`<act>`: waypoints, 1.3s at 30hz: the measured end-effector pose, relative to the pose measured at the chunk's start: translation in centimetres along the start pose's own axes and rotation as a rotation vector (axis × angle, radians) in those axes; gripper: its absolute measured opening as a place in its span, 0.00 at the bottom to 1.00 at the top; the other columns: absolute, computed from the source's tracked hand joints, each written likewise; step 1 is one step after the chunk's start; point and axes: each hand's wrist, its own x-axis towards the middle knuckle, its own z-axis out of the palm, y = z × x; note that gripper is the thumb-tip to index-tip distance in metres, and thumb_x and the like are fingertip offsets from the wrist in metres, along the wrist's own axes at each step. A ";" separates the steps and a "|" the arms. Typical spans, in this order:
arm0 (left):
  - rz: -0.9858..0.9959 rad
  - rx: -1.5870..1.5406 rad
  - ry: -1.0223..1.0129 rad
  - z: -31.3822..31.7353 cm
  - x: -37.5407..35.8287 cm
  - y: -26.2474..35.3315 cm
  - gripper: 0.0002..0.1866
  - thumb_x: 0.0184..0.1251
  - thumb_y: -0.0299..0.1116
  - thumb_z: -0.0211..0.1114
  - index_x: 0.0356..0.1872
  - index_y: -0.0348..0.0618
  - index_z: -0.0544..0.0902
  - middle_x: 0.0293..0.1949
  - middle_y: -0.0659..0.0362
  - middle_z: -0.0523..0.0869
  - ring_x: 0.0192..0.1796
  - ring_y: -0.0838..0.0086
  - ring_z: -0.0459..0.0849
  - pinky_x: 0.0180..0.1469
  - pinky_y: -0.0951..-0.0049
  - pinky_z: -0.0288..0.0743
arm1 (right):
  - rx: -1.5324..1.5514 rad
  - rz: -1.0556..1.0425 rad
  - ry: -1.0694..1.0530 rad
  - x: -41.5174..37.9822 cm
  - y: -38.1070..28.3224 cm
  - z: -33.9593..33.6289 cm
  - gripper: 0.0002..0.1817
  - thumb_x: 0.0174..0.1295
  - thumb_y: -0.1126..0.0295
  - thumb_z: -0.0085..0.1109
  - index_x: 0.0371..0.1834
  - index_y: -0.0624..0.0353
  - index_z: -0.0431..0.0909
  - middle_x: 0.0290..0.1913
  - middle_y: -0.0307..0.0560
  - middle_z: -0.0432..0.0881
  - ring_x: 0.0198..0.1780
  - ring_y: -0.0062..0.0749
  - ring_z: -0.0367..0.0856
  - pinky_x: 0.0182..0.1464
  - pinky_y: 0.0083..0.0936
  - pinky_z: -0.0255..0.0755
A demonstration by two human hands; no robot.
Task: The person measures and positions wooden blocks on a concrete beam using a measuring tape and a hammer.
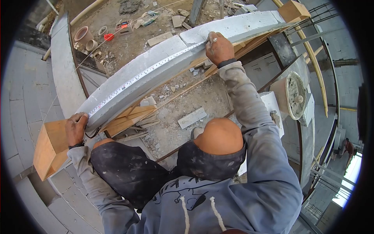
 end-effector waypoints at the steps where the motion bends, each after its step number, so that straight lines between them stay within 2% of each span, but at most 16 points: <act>1: 0.000 -0.001 0.002 -0.1 0.0 0.1 0.18 0.55 0.39 0.62 0.36 0.30 0.83 0.29 0.51 0.83 0.32 0.69 0.79 0.38 0.72 0.71 | 0.000 -0.002 0.002 -0.1 -0.1 -0.2 0.07 0.52 0.72 0.56 0.34 0.59 0.72 0.32 0.56 0.77 0.35 0.53 0.78 0.38 0.42 0.73; 6: -0.025 0.016 -0.048 -0.4 0.1 1.0 0.18 0.55 0.39 0.62 0.36 0.30 0.83 0.29 0.52 0.83 0.33 0.70 0.79 0.38 0.74 0.71 | -0.007 -0.135 -0.069 0.5 0.9 -0.6 0.07 0.53 0.73 0.56 0.35 0.57 0.72 0.33 0.54 0.77 0.35 0.52 0.78 0.38 0.41 0.73; 12: 0.010 -0.027 -0.019 -0.5 0.3 0.6 0.18 0.56 0.39 0.62 0.37 0.30 0.83 0.29 0.52 0.82 0.33 0.70 0.78 0.38 0.73 0.70 | 0.074 -0.129 -0.083 3.0 1.8 0.2 0.08 0.52 0.72 0.55 0.36 0.58 0.75 0.33 0.57 0.79 0.39 0.54 0.79 0.43 0.42 0.73; 16: 0.059 -0.043 0.037 -0.7 0.6 0.5 0.18 0.57 0.38 0.61 0.37 0.30 0.83 0.29 0.52 0.82 0.32 0.70 0.78 0.38 0.73 0.69 | 0.100 -0.186 -0.022 4.2 2.0 1.8 0.05 0.52 0.73 0.54 0.32 0.58 0.74 0.32 0.54 0.80 0.36 0.50 0.79 0.41 0.40 0.73; 19: 0.038 0.005 -0.008 -1.2 1.0 1.0 0.17 0.57 0.38 0.61 0.36 0.30 0.83 0.29 0.51 0.82 0.33 0.69 0.78 0.39 0.73 0.69 | 0.070 -0.192 -0.031 4.5 1.7 1.9 0.05 0.51 0.73 0.54 0.32 0.59 0.75 0.32 0.54 0.80 0.37 0.51 0.79 0.42 0.39 0.73; 21: 0.055 0.008 -0.003 -1.3 1.3 0.9 0.17 0.57 0.39 0.61 0.36 0.31 0.83 0.30 0.50 0.82 0.35 0.67 0.79 0.40 0.72 0.69 | 0.070 -0.153 -0.118 4.6 1.8 1.6 0.08 0.52 0.71 0.55 0.35 0.58 0.75 0.37 0.57 0.80 0.41 0.53 0.79 0.46 0.41 0.73; 24: 0.076 0.010 0.029 -1.1 1.5 0.6 0.18 0.56 0.40 0.60 0.36 0.32 0.82 0.30 0.50 0.82 0.35 0.64 0.79 0.40 0.71 0.69 | 0.090 -0.187 -0.056 4.5 1.9 1.7 0.05 0.51 0.73 0.54 0.32 0.59 0.75 0.33 0.55 0.80 0.37 0.51 0.79 0.42 0.39 0.73; 28: 0.069 0.053 0.060 -1.1 1.5 0.9 0.18 0.56 0.40 0.60 0.37 0.31 0.82 0.31 0.49 0.82 0.35 0.64 0.79 0.40 0.71 0.70 | 0.074 -0.184 -0.053 4.8 1.8 2.0 0.06 0.51 0.72 0.54 0.32 0.59 0.75 0.33 0.56 0.80 0.37 0.52 0.79 0.41 0.41 0.73; 30: 0.061 0.043 0.043 -1.1 1.6 0.7 0.18 0.56 0.40 0.60 0.37 0.32 0.83 0.31 0.49 0.82 0.35 0.64 0.80 0.41 0.71 0.70 | -0.007 -0.163 -0.193 5.0 2.0 1.7 0.09 0.51 0.69 0.56 0.34 0.59 0.74 0.32 0.57 0.80 0.39 0.53 0.79 0.44 0.41 0.74; 33: 0.056 0.038 0.034 -0.9 1.2 0.8 0.18 0.56 0.39 0.61 0.37 0.32 0.83 0.31 0.49 0.83 0.35 0.64 0.80 0.41 0.71 0.70 | -0.045 -0.168 -0.293 5.6 1.6 1.0 0.10 0.49 0.69 0.57 0.34 0.58 0.74 0.30 0.57 0.80 0.38 0.54 0.80 0.43 0.42 0.74; 37: 0.055 0.002 0.017 -0.9 0.9 0.8 0.17 0.56 0.39 0.61 0.36 0.32 0.83 0.30 0.49 0.82 0.34 0.65 0.80 0.40 0.71 0.70 | -0.103 -0.138 -0.325 4.7 0.6 -0.5 0.10 0.48 0.68 0.58 0.33 0.59 0.73 0.29 0.57 0.80 0.37 0.54 0.80 0.42 0.42 0.73; 39: 0.017 0.022 -0.023 -0.9 0.5 1.3 0.17 0.56 0.39 0.61 0.37 0.32 0.83 0.29 0.49 0.82 0.33 0.65 0.79 0.39 0.71 0.70 | 0.009 -0.152 -0.305 3.4 1.5 -0.6 0.10 0.48 0.69 0.58 0.32 0.59 0.72 0.30 0.58 0.80 0.36 0.54 0.80 0.42 0.43 0.73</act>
